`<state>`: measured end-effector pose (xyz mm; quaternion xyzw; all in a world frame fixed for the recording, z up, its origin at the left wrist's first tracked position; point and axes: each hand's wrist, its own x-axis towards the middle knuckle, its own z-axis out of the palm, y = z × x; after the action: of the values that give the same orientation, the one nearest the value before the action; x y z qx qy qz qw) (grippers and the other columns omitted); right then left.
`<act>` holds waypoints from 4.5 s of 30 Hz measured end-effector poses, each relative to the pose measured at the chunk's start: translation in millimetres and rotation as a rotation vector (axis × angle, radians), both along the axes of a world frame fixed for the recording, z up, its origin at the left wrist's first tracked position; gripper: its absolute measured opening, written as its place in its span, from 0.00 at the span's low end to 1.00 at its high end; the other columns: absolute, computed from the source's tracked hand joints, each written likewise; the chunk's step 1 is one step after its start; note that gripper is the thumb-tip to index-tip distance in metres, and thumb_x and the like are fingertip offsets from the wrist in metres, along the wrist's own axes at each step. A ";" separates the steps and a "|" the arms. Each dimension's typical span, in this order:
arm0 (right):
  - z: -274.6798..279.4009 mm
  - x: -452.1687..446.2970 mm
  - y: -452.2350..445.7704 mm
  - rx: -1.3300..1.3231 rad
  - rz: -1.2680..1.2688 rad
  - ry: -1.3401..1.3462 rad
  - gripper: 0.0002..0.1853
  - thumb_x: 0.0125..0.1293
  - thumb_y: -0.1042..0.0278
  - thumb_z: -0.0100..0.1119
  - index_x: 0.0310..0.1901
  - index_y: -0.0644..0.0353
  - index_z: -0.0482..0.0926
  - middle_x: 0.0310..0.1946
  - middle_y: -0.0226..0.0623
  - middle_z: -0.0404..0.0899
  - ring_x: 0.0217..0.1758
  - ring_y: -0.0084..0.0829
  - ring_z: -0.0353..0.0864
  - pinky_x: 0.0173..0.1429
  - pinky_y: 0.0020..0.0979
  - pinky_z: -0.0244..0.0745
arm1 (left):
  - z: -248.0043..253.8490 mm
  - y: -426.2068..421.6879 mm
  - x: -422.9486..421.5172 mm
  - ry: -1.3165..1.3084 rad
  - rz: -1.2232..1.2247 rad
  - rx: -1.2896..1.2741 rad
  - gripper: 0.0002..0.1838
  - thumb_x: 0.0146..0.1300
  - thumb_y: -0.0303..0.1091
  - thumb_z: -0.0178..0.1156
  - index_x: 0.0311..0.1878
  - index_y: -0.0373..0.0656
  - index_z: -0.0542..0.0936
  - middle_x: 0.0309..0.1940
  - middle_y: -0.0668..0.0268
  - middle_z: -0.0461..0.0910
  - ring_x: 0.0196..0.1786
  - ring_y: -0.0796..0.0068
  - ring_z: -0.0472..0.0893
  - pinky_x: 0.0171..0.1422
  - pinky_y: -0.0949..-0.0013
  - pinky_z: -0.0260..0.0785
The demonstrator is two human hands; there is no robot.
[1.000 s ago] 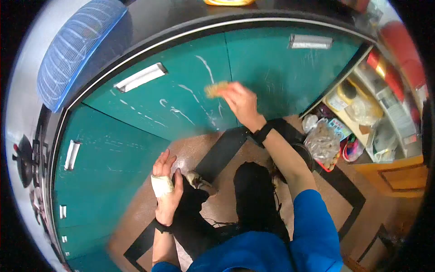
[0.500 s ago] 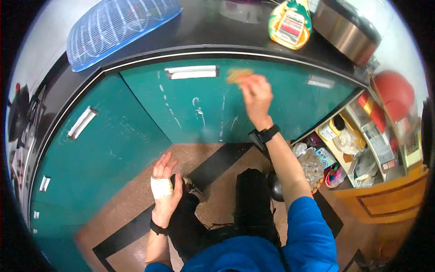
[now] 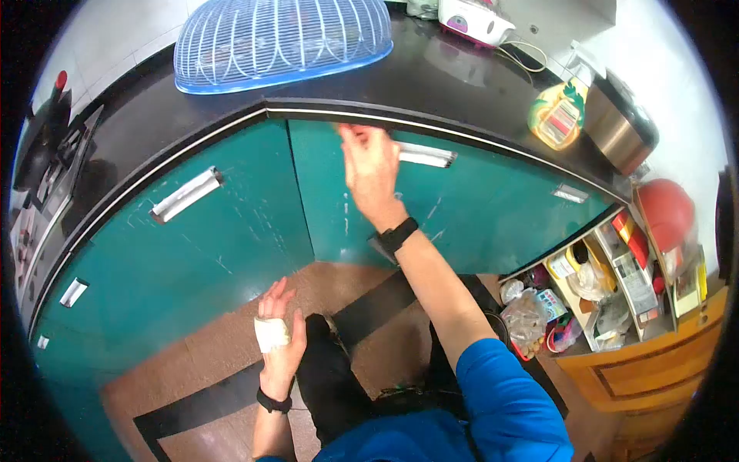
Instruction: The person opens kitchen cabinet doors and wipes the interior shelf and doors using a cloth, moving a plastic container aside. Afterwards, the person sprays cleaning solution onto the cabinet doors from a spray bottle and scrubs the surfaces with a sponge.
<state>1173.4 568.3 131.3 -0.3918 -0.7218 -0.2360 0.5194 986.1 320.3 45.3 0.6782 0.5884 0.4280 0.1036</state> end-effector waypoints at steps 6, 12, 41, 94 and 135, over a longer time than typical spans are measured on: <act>-15.1 -60.0 12.9 -0.115 0.072 -0.245 0.26 0.65 0.73 0.57 0.66 0.52 0.77 0.56 0.34 0.77 0.58 0.35 0.78 0.58 0.40 0.69 | -21.0 2.3 -34.2 -0.040 0.036 -0.026 0.20 0.64 0.21 0.59 0.60 0.38 0.78 0.69 0.54 0.74 0.73 0.48 0.71 0.77 0.49 0.62; -123.7 -24.9 -4.7 -0.244 0.034 -0.597 0.24 0.66 0.71 0.56 0.64 0.55 0.77 0.63 0.34 0.77 0.62 0.32 0.78 0.63 0.38 0.71 | -36.1 -7.2 -62.1 -0.076 0.078 -0.038 0.20 0.63 0.20 0.59 0.60 0.38 0.78 0.68 0.54 0.75 0.72 0.48 0.72 0.77 0.49 0.62; -27.6 68.7 -37.7 -0.102 -0.155 -0.241 0.26 0.57 0.75 0.63 0.60 0.57 0.78 0.61 0.39 0.76 0.65 0.40 0.76 0.62 0.40 0.68 | -25.1 7.8 -14.8 -0.075 -0.002 -0.048 0.21 0.63 0.18 0.58 0.60 0.41 0.78 0.64 0.53 0.79 0.68 0.49 0.75 0.74 0.52 0.66; -605.3 190.6 -22.3 -0.941 0.062 1.805 0.06 0.64 0.79 0.70 0.40 0.60 0.83 0.38 0.29 0.81 0.36 0.26 0.80 0.43 0.33 0.79 | -39.4 72.1 123.4 0.216 -0.229 -0.373 0.16 0.65 0.26 0.60 0.57 0.40 0.80 0.62 0.54 0.80 0.70 0.48 0.75 0.75 0.49 0.65; -572.9 228.4 -16.5 -1.020 -0.092 2.059 0.11 0.72 0.74 0.64 0.53 0.63 0.78 0.48 0.42 0.83 0.47 0.37 0.87 0.50 0.38 0.88 | -28.0 59.4 116.2 0.261 -0.141 -0.466 0.18 0.66 0.23 0.60 0.59 0.39 0.80 0.63 0.51 0.80 0.69 0.49 0.77 0.75 0.51 0.65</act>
<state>1401.7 551.7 -441.6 -0.5895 0.0483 0.4972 0.6348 1102.3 379.7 17.3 0.7247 0.6307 0.1820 0.2097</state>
